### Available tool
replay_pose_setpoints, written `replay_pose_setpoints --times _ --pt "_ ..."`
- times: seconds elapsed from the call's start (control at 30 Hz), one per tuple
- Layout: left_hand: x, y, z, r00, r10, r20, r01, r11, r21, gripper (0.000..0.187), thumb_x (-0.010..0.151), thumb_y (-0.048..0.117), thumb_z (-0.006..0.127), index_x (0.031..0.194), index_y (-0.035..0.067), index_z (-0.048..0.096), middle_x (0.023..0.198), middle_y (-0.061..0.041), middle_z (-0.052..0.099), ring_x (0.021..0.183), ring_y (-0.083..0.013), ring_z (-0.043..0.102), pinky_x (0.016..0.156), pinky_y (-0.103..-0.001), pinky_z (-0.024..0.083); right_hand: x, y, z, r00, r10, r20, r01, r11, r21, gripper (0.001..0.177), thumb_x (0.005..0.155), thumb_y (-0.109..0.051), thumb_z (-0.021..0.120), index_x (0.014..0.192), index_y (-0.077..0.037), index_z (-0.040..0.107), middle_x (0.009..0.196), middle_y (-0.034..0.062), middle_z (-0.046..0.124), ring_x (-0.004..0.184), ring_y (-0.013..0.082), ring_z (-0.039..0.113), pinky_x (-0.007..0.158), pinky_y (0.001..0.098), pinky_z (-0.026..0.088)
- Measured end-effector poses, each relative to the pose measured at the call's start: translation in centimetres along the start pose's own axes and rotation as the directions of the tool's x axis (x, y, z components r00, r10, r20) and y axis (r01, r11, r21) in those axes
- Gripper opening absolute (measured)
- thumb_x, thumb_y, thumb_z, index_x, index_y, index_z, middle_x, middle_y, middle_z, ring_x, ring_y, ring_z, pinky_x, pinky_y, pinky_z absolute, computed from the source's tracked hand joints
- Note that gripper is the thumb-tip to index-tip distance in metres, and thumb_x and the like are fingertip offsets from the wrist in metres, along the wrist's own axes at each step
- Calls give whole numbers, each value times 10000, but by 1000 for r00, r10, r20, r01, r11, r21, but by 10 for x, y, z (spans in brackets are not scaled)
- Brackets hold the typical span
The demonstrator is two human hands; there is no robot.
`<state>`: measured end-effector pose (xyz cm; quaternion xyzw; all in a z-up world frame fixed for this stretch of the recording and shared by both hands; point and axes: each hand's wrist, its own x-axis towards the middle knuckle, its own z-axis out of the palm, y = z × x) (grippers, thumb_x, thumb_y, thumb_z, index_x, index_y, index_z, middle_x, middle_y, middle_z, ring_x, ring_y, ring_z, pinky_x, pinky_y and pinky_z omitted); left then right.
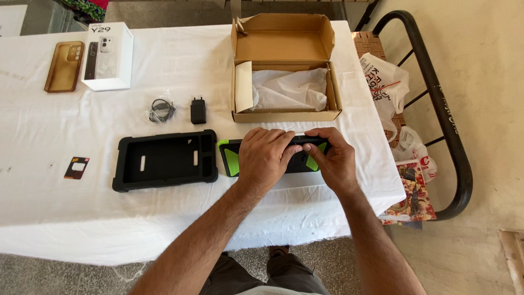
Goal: The person unboxes a rugged tablet, removes the protective packaging, and places the tablet into its protective case. They insert a SIM card and microSD card into the back of the device, then connect the charging cable and plug it into a wall outlet to power on the device.
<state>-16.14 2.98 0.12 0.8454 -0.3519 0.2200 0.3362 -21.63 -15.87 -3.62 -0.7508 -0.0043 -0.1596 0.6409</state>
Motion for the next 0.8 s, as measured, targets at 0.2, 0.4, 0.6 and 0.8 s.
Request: replay_pose_setpoints --times 0.2,0.4,0.6,0.8 --pt "0 0 -1 998 40 -38 -40 999 -7 313 897 304 812 1083 63 739 912 -11 703 836 -188 658 877 -381 505 -3 1 6 994 -107 -37 101 986 -131 262 977 22 717 1221 -12 627 1151 50 599 1071 122 608 938 272 522" --pt "-3 0 0 999 35 -8 -35 999 35 318 909 320 808 1091 68 741 915 -19 689 850 -198 648 882 -388 499 -6 -6 11 986 -157 -64 139 964 -228 262 971 1 738 1213 -32 644 1147 56 604 1049 142 616 902 282 530" --pt "0 -6 -3 992 81 94 -91 990 107 482 808 314 830 1203 63 715 992 -37 696 941 -212 655 966 -418 484 -1 -19 5 966 -259 -10 234 887 -397 410 815 -16 856 1197 -67 717 1208 90 561 1088 159 615 914 293 553" --pt "-1 -4 -3 995 37 96 -45 995 84 484 781 314 858 1183 88 713 1001 -23 704 966 -209 662 977 -419 478 2 -21 1 978 -201 -50 180 944 -275 327 812 29 866 1109 -73 773 1180 66 676 1046 151 673 864 273 589"
